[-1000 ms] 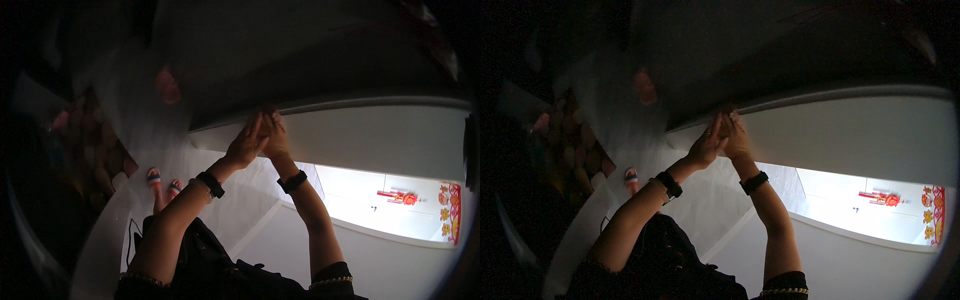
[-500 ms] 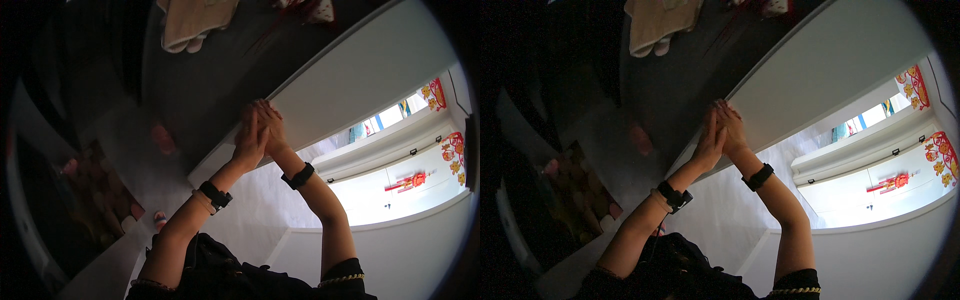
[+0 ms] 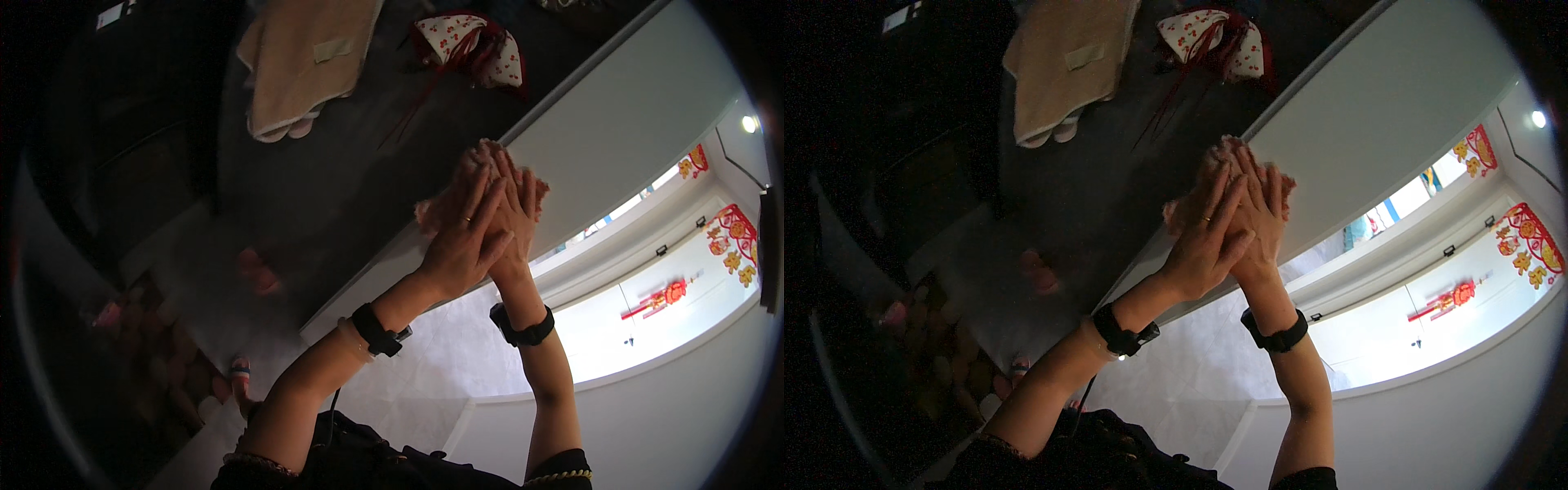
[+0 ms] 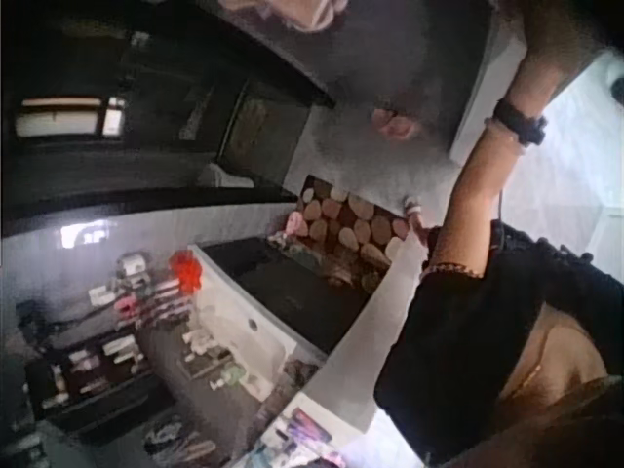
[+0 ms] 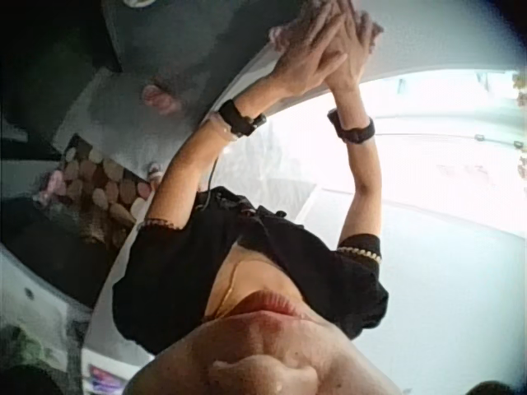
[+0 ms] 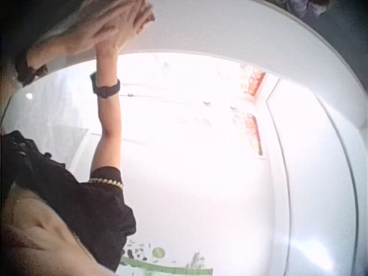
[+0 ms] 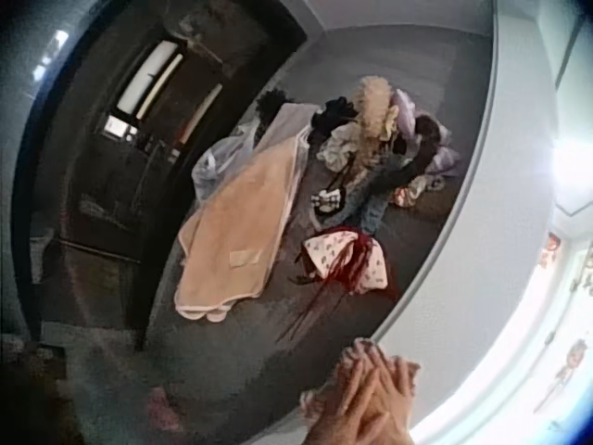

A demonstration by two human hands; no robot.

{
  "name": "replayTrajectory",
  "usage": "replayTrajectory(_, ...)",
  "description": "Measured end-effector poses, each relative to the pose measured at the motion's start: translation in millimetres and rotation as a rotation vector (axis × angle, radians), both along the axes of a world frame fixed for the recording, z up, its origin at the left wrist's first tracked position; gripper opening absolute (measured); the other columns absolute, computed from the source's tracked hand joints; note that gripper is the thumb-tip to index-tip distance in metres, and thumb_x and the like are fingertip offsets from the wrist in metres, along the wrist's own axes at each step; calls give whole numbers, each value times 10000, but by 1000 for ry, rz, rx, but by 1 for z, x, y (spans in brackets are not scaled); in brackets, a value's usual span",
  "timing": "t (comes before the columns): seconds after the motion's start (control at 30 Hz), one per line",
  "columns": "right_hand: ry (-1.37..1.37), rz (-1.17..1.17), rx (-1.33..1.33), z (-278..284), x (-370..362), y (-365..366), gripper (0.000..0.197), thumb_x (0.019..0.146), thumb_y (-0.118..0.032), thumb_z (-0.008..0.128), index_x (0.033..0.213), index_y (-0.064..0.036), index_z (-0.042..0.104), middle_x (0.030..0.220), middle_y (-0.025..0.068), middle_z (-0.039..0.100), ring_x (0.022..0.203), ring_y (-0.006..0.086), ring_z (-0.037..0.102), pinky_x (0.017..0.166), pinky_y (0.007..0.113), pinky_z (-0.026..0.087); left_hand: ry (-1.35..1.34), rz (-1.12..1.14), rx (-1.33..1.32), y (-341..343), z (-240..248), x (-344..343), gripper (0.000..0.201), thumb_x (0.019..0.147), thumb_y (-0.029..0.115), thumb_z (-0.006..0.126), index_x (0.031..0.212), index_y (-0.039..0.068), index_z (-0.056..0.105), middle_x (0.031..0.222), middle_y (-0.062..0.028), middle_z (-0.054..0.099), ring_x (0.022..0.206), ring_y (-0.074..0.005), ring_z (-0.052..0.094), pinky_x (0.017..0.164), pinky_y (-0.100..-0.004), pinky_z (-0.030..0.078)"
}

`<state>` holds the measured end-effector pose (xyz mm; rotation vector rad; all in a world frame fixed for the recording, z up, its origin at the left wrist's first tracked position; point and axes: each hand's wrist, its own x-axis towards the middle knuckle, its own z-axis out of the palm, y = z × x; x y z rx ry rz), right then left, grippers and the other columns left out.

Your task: The person washes a cloth in a bathroom sink and then wipes the edge of a white wall or doorframe by hand.

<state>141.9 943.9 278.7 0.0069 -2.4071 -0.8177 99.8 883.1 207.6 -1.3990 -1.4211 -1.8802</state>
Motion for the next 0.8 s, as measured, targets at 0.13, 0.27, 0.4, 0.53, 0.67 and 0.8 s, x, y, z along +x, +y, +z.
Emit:
replayTrajectory(0.13, 0, -148, -5, 14, 17, -14, 523, 850, -331, 439, 1323, -145, 319, 1388, 37, 270, 1305, 195, 189, 1065, 409, 110, 63, -97, 91, 2, 9, 4, 623, 879, 315, 429, 1359, 35, 147, 1413, -204, 37, 1293, -412, 36, 1040, -487, 97)
replayTrajectory(0.27, 16, -194, -74, 23, 33, -24, 547, 832, -349, 462, 1323, -155, 321, 1394, 56, 256, 1309, 207, 174, 1062, 407, 114, 101, -229, 157, -1, 15, 12, 618, 869, 295, 433, 1360, 40, 158, 1415, -203, 36, 1296, -406, 39, 1039, -504, 58)
replayTrajectory(0.4, 41, -235, -33, 37, 38, -40, 599, 795, -371, 504, 1308, -111, 338, 1369, 80, 295, 1294, 234, 209, 1053, 426, 135, 112, -323, 264, -3, 27, 11, 595, 880, 314, 407, 1355, 36, 179, 1404, -217, 86, 1286, -414, 85, 1033, -502, 93)
replayTrajectory(0.53, 64, -186, 59, 55, 41, -51, 624, 756, -372, 552, 1266, -53, 388, 1318, 126, 355, 1259, 286, 270, 1050, 445, 136, 93, -384, 417, -10, 45, 8, 575, 898, 330, 380, 1345, 20, 194, 1371, -239, 186, 1251, -411, 212, 1016, -475, 186)
replayTrajectory(0.67, 11, -117, 192, 85, 46, -59, 522, 693, -321, 573, 1129, -40, 522, 1197, 160, 468, 1192, 326, 353, 1041, 457, 174, 64, -400, 402, -20, 69, 11, 566, 911, 342, 334, 1345, 19, 170, 1363, -239, 212, 1233, -377, 289, 987, -422, 296)
replayTrajectory(0.8, -4, -227, 320, 120, 37, -89, 465, 654, -283, 583, 1048, -36, 569, 1119, 151, 518, 1121, 320, 415, 1041, 459, 184, 29, -471, 320, -45, 97, 3, 574, 915, 343, 330, 1348, 14, 146, 1354, -244, 223, 1230, -369, 296, 989, -416, 304)
